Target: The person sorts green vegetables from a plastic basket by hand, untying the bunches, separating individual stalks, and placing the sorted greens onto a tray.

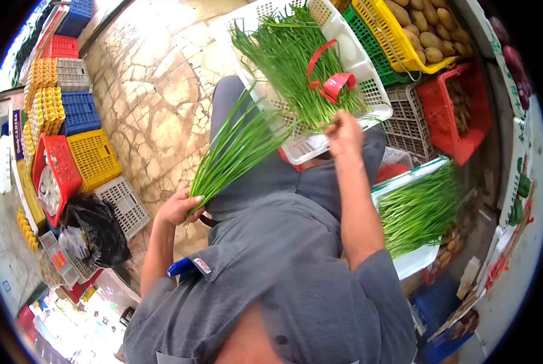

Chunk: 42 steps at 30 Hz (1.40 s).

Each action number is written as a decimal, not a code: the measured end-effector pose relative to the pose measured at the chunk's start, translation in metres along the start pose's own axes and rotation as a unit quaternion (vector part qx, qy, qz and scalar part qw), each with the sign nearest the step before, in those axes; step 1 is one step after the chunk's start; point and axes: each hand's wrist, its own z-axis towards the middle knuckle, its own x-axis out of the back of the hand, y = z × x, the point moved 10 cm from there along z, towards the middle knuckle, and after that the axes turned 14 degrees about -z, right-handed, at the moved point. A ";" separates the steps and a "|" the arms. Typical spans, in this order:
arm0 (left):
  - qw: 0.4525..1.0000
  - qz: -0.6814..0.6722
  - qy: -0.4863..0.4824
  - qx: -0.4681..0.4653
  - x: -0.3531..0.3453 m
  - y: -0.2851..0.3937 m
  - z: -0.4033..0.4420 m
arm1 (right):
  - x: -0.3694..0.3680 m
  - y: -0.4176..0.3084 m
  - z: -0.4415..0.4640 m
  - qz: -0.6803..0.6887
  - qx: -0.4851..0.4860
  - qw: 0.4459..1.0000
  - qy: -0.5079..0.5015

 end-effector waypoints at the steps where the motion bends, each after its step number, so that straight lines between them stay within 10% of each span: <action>1: 1.000 -0.005 -0.001 0.003 0.001 -0.001 0.000 | 0.011 -0.027 0.000 -0.039 0.081 0.996 0.025; 3: 1.000 -0.013 -0.003 0.011 0.002 -0.003 0.001 | 0.015 -0.069 -0.018 -0.150 0.206 0.964 0.075; 7: 0.999 -0.031 0.003 0.024 0.003 -0.004 0.006 | -0.099 -0.040 -0.087 -0.370 0.244 0.879 -0.174; 11: 0.999 -0.045 0.003 0.028 0.004 -0.006 0.004 | -0.187 -0.010 -0.158 -0.555 0.488 0.626 -0.252; 16: 0.999 -0.040 0.000 0.017 0.004 -0.003 0.003 | -0.205 0.012 -0.167 -0.589 0.521 0.568 -0.243; 35: 0.998 -0.041 0.029 0.024 0.016 -0.006 0.003 | -0.158 -0.029 -0.163 -0.451 0.507 0.714 -0.172; 42: 0.999 0.000 0.012 0.034 0.033 -0.012 -0.012 | 0.028 -0.145 -0.129 -0.371 0.408 0.826 0.117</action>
